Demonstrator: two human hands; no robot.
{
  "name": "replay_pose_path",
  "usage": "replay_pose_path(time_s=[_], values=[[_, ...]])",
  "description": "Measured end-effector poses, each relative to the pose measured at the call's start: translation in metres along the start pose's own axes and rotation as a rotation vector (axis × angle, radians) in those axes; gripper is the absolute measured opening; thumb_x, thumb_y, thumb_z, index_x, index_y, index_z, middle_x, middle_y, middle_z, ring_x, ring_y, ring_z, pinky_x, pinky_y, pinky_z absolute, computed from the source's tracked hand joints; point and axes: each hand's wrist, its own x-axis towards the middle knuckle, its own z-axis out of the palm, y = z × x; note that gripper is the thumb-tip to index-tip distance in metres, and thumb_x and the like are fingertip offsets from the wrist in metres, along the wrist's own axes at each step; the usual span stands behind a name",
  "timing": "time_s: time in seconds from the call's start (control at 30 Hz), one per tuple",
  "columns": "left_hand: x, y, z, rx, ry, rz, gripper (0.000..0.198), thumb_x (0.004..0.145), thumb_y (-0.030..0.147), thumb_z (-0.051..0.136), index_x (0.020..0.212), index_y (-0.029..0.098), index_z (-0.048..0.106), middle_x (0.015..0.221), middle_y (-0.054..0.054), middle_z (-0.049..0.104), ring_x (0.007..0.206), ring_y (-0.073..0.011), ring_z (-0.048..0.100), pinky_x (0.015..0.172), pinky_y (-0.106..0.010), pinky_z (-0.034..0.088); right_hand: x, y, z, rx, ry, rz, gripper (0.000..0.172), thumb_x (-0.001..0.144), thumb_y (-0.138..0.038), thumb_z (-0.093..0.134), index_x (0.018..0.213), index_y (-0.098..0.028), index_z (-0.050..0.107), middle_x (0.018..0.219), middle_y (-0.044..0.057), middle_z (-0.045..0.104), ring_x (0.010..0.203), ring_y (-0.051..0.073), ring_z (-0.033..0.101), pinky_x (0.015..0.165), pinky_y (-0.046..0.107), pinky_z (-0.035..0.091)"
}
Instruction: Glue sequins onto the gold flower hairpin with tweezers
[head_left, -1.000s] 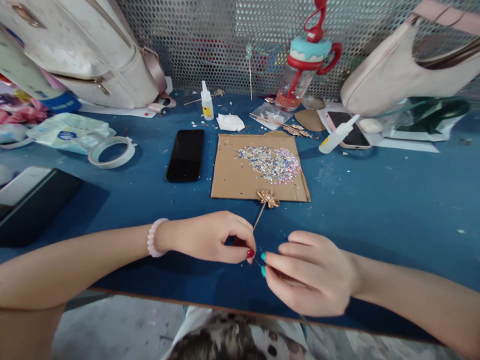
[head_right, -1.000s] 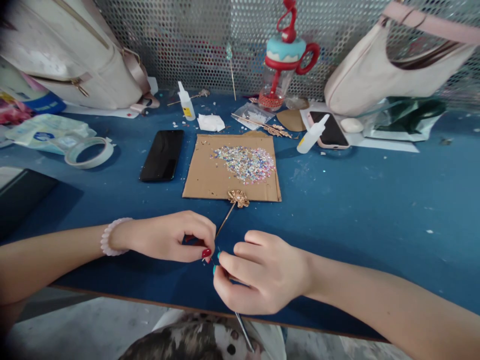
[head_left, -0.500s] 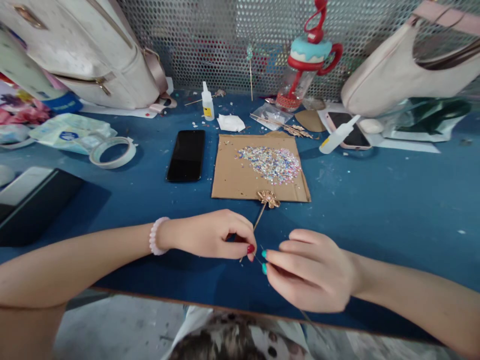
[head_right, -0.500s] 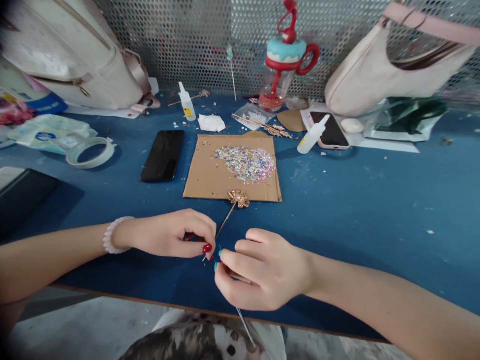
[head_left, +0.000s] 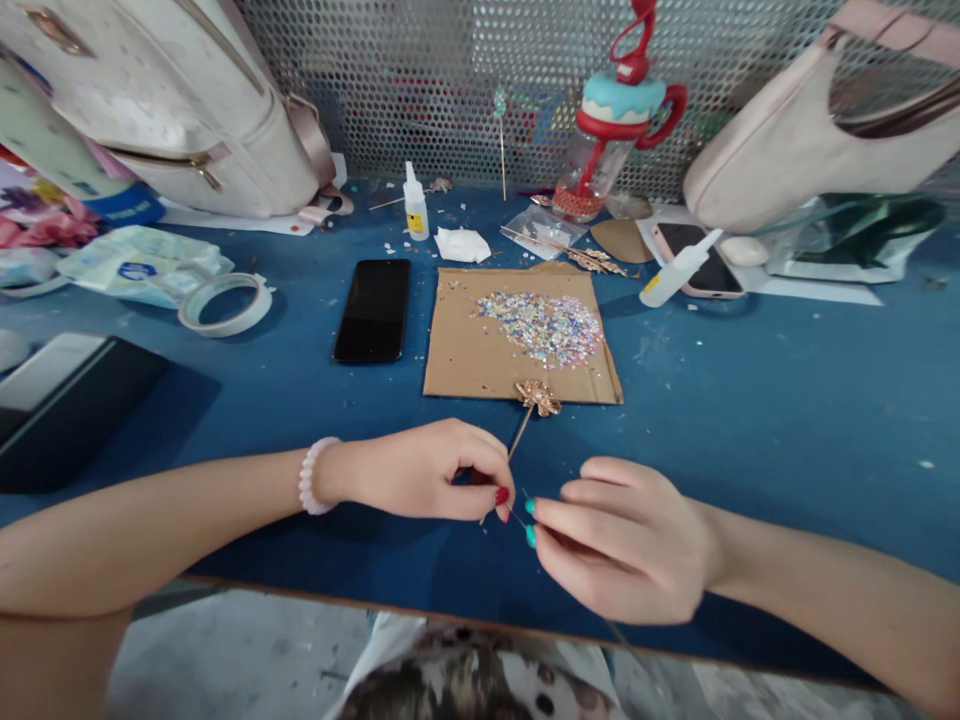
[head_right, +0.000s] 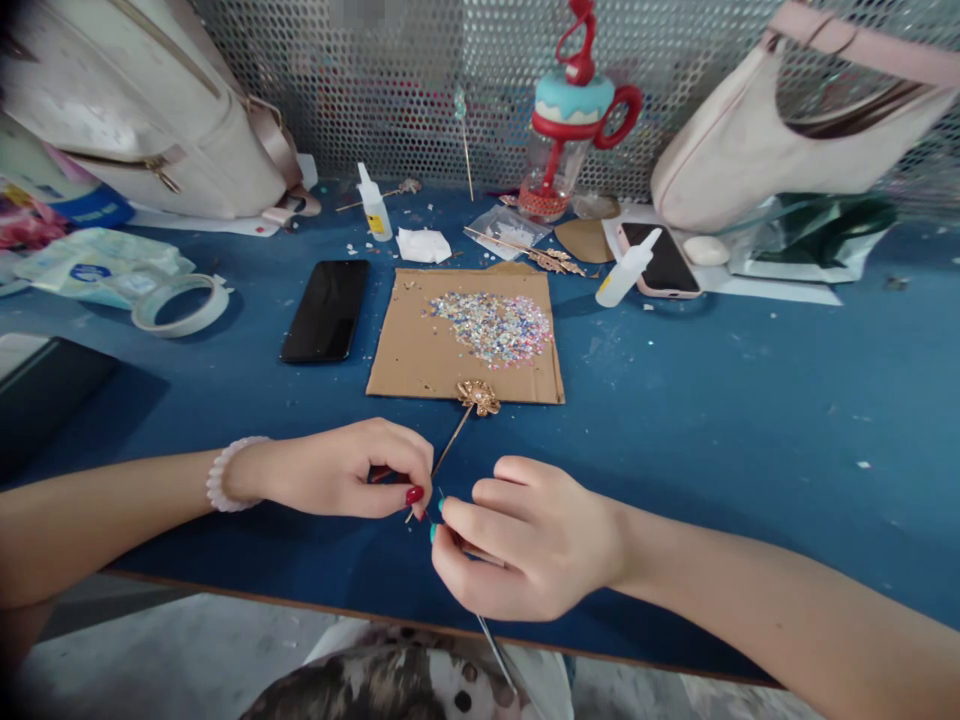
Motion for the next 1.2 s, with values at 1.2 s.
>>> replay_pose_path(time_s=[1.2], values=[[-0.0029,0.0004,-0.0014,-0.086,0.004,0.059,0.011,0.088,0.015,0.055,0.089,0.015,0.065,0.082,-0.007,0.067,0.072,-0.0125,0.058,0.070,-0.022,0.047,0.0050,0.0008,-0.0055,0.768,0.051,0.530,0.013,0.093,-0.016,0.051,0.092,-0.012,0.064,0.083,0.008,0.066,0.074,0.010,0.062,0.066,0.020,0.051]])
